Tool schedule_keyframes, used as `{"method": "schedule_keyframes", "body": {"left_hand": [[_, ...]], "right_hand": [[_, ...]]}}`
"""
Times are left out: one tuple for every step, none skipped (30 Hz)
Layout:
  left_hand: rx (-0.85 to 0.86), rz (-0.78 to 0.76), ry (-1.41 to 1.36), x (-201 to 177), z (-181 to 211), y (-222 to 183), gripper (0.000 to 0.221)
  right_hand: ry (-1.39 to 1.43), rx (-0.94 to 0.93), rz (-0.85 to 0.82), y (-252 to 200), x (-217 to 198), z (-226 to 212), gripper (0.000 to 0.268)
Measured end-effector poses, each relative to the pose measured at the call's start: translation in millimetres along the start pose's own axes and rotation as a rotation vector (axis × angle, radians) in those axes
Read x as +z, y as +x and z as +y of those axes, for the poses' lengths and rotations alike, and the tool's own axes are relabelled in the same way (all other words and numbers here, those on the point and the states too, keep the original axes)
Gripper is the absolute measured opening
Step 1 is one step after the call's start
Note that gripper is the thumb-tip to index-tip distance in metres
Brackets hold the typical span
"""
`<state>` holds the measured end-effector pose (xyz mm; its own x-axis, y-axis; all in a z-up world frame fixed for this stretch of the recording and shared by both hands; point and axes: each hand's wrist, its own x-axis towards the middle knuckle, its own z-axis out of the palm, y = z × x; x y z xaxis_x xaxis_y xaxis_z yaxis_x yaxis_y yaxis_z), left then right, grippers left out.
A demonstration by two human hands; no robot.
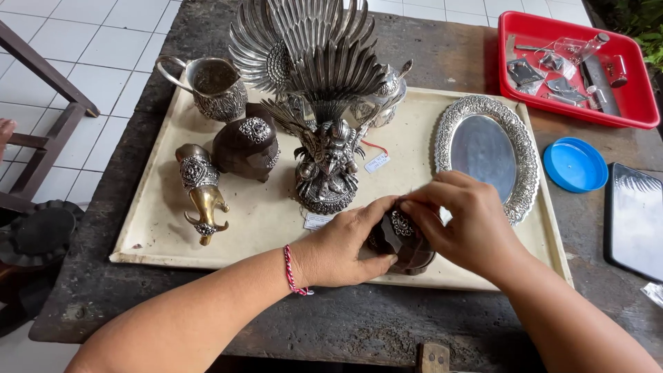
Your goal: Polishing a small silver ornament with a cloth to clean its surface
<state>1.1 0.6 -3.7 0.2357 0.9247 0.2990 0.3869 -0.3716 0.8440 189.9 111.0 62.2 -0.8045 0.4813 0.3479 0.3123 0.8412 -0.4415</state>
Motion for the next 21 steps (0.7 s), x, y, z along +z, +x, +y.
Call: {"method": "schedule_keyframes", "body": {"left_hand": [[0.009,0.005,-0.008,-1.9,2.1,1.7,0.069],[0.010,0.004,-0.007,-0.7,2.0,0.1,0.069],[0.006,0.004,-0.007,-0.7,1.5,-0.6,0.072],[0.002,0.005,-0.006,-0.9,0.6,-1.2,0.075],[0.000,0.005,-0.008,-1.7,2.6,-1.2,0.075],[0.007,0.001,-0.027,-2.6,4.0,-1.3,0.074],[0.015,0.001,-0.047,-3.1,5.5,-0.9,0.072],[0.014,0.005,-0.050,-2.9,2.5,-0.2,0.072],[0.020,0.002,-0.017,-1.8,-0.1,-1.0,0.074],[0.026,-0.002,0.016,-0.3,-2.4,-1.8,0.075],[0.023,-0.002,0.016,0.1,-2.9,-2.4,0.075],[-0.014,-0.011,0.037,0.6,-2.8,-2.8,0.076],[-0.045,-0.020,0.059,0.6,-2.8,-1.4,0.077],[-0.043,-0.022,0.061,0.2,-0.8,-1.3,0.077],[-0.040,-0.028,0.030,-1.2,0.9,-1.0,0.072],[-0.037,-0.034,-0.001,-2.8,2.5,-0.8,0.066],[-0.036,-0.035,0.001,-2.6,2.4,-0.4,0.066],[-0.031,-0.027,0.011,-2.6,1.8,-0.2,0.070],[-0.028,-0.017,0.017,-1.7,1.1,-0.3,0.074],[-0.028,-0.017,0.016,-2.5,2.1,-0.4,0.074],[-0.028,-0.016,0.005,-2.6,3.6,-0.5,0.074]], "right_hand": [[0.030,0.026,-0.013,4.9,3.2,2.6,0.009],[0.029,0.027,-0.011,2.3,0.1,1.9,0.009],[0.012,-0.012,-0.023,1.3,-3.4,1.5,0.009],[-0.006,-0.051,-0.034,0.7,-6.5,1.3,0.012],[-0.004,-0.049,-0.036,-2.7,-14.1,0.0,0.012],[-0.005,-0.058,-0.105,-5.8,-21.1,-1.2,0.012],[-0.008,-0.071,-0.176,-8.2,-29.2,-2.0,0.014],[-0.010,-0.072,-0.181,-8.1,-24.8,-2.7,0.014],[0.020,-0.115,-0.115,-9.7,-19.4,-3.8,0.005],[0.050,-0.157,-0.049,-11.7,-14.4,-4.9,0.009],[0.053,-0.156,-0.050,-7.8,-10.9,-7.9,0.009],[0.026,-0.220,-0.033,-4.1,-8.1,-11.1,0.009],[-0.006,-0.284,-0.012,-0.1,-6.3,-14.0,0.010],[-0.008,-0.283,-0.008,-2.0,-4.5,-13.9,0.010],[-0.004,-0.308,-0.030,-3.2,-2.1,-13.9,0.012],[0.000,-0.334,-0.051,-4.3,0.5,-13.9,0.015],[0.000,-0.335,-0.048,-5.5,-7.3,-16.0,0.015],[-0.032,-0.320,-0.101,-6.5,-14.4,-18.1,0.013],[-0.064,-0.304,-0.158,-7.9,-21.7,-20.0,0.011],[-0.064,-0.304,-0.159,-10.3,-23.4,-19.4,0.011],[-0.100,-0.292,-0.153,-12.3,-25.9,-18.7,0.009]]}}
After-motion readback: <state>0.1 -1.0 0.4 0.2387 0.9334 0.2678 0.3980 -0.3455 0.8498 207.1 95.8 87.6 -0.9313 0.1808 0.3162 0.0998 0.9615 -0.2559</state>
